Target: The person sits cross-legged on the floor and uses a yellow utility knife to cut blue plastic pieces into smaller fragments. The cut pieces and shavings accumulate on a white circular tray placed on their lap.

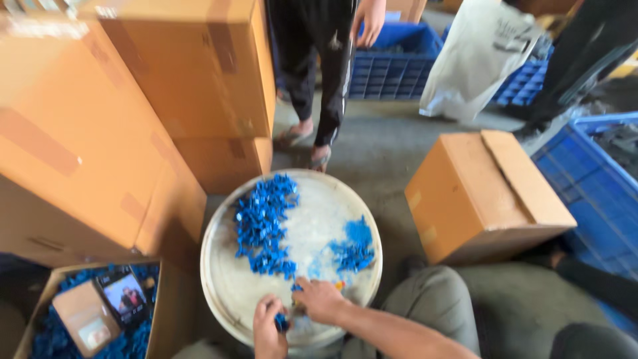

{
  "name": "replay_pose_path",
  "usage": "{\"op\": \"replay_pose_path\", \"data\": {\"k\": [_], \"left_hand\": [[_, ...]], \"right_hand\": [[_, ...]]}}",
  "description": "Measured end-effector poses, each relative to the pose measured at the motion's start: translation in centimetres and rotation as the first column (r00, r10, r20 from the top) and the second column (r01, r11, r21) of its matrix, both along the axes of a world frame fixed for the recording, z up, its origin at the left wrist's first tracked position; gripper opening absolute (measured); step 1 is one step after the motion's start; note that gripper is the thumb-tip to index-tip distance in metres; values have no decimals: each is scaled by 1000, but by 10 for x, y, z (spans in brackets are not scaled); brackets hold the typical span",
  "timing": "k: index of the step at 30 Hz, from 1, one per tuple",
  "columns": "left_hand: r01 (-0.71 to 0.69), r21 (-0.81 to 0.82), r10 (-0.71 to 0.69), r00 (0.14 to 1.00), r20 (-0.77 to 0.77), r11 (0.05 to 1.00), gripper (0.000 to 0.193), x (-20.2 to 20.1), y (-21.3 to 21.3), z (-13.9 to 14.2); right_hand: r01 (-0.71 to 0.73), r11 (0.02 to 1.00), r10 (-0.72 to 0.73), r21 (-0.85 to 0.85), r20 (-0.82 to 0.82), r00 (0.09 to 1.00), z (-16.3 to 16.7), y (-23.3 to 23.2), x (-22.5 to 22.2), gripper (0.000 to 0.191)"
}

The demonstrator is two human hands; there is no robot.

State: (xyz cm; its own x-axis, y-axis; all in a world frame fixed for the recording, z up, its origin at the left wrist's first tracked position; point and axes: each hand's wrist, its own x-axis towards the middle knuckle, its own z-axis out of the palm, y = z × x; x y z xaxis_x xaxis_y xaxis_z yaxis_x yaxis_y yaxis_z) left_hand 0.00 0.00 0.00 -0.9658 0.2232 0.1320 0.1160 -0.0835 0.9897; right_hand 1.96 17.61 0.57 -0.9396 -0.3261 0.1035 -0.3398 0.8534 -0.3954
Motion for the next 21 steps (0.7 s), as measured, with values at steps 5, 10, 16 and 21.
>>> {"op": "replay_pose_path", "data": {"k": [5, 10, 16, 21], "left_hand": [[-206, 154, 67, 779, 623, 966, 26, -2, 20, 45], [-208, 296, -28, 774, 632, 932, 28, 26, 22, 57], [-153, 238, -44, 750, 660, 959, 34, 62, 38, 67], [-48, 58, -7, 702, 712, 997, 31, 83, 49, 56]], "right_hand": [[17, 1000, -19, 22, 77, 997, 54, 6, 28, 18], [-22, 996, 11, 89, 117, 993, 53, 14, 54, 18], [92, 993, -94, -76, -27, 995, 52, 36, 78, 19], [378, 810, -353, -450, 142, 925, 45, 58, 79, 23]]}}
